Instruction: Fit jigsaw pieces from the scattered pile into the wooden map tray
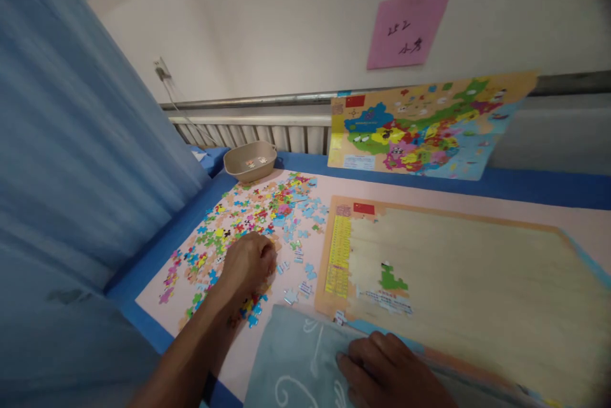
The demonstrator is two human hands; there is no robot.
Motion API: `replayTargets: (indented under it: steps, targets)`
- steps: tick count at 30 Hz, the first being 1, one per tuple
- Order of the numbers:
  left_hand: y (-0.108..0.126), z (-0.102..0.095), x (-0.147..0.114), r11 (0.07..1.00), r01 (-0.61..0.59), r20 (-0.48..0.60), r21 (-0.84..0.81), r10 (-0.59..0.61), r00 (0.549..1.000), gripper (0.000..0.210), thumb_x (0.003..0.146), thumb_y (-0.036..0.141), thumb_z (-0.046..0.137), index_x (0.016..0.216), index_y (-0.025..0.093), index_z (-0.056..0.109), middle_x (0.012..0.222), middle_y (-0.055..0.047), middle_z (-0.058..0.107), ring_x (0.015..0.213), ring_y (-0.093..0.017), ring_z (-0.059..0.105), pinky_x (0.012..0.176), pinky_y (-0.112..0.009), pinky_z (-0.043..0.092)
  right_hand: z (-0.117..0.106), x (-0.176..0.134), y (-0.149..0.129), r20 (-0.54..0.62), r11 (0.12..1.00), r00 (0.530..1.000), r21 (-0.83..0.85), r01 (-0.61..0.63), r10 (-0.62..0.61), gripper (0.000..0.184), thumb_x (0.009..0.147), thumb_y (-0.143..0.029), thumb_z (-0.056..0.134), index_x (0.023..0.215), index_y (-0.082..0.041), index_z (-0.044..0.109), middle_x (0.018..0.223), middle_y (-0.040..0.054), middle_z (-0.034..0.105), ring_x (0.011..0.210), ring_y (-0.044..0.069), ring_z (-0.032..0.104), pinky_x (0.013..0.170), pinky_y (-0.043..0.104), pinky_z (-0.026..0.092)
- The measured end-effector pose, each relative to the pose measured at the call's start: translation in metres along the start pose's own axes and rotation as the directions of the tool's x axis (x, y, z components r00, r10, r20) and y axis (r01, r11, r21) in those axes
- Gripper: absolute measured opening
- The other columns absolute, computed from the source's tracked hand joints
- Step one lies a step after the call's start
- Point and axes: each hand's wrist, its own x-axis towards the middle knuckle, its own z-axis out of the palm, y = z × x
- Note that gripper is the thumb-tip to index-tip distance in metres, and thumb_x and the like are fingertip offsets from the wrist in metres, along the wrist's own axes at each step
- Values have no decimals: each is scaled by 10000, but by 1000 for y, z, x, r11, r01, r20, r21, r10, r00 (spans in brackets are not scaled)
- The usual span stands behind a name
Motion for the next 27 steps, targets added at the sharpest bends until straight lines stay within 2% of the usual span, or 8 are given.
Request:
replayTargets:
  steps: [4,9,12,18,23,27]
  targets:
    - [3,8,2,999,35,-23,35,-35,999,225,895,251,573,737,224,731,860,-52,738,843,-214,642,706,-306,361,-6,5,-1,-34,1000,999,20,-4,4,169,893,-159,718,923,-237,572,831,-14,639,747,190,531,706,356,365]
    - [-6,12,3,998,-52,-14,21,52,999,297,958,296,514,788,235,750,878,-57,709,918,-234,640,782,-332,408,-32,11,-9,39,988,988,43,149,-151,75,1012,-182,685,1000,-226,626,817,-32,648,727,164,499,711,361,354]
    - [-12,12,2,995,-100,-10,3,100,995,314,988,324,502,863,239,778,881,-52,702,917,-227,645,790,-329,434,-39,12,-10,57,984,986,90,154,-159,90,1018,-175,682,968,-223,626,804,-36,646,723,161,490,714,358,351]
    - [-21,17,2,968,-242,-66,-65,238,969,285,1017,293,535,917,254,799,842,-27,695,856,-193,650,769,-311,453,-19,9,-9,-55,997,998,81,12,-8,95,939,-130,675,938,-213,628,882,-2,668,774,181,524,710,359,356]
    - [-21,17,-1,960,-275,-128,-59,266,955,308,1040,289,517,912,244,794,834,-34,695,829,-197,649,732,-315,452,-8,6,-10,-25,996,1000,86,13,-11,124,900,-219,740,973,-208,641,922,6,679,787,191,529,706,360,372]
    - [-13,9,-14,953,-290,-246,-93,260,934,240,1024,290,556,932,222,767,894,-43,725,872,-206,666,773,-325,482,-9,5,-10,-23,996,1000,89,8,-6,141,905,-222,738,1012,-200,650,954,19,688,809,201,539,719,365,384]
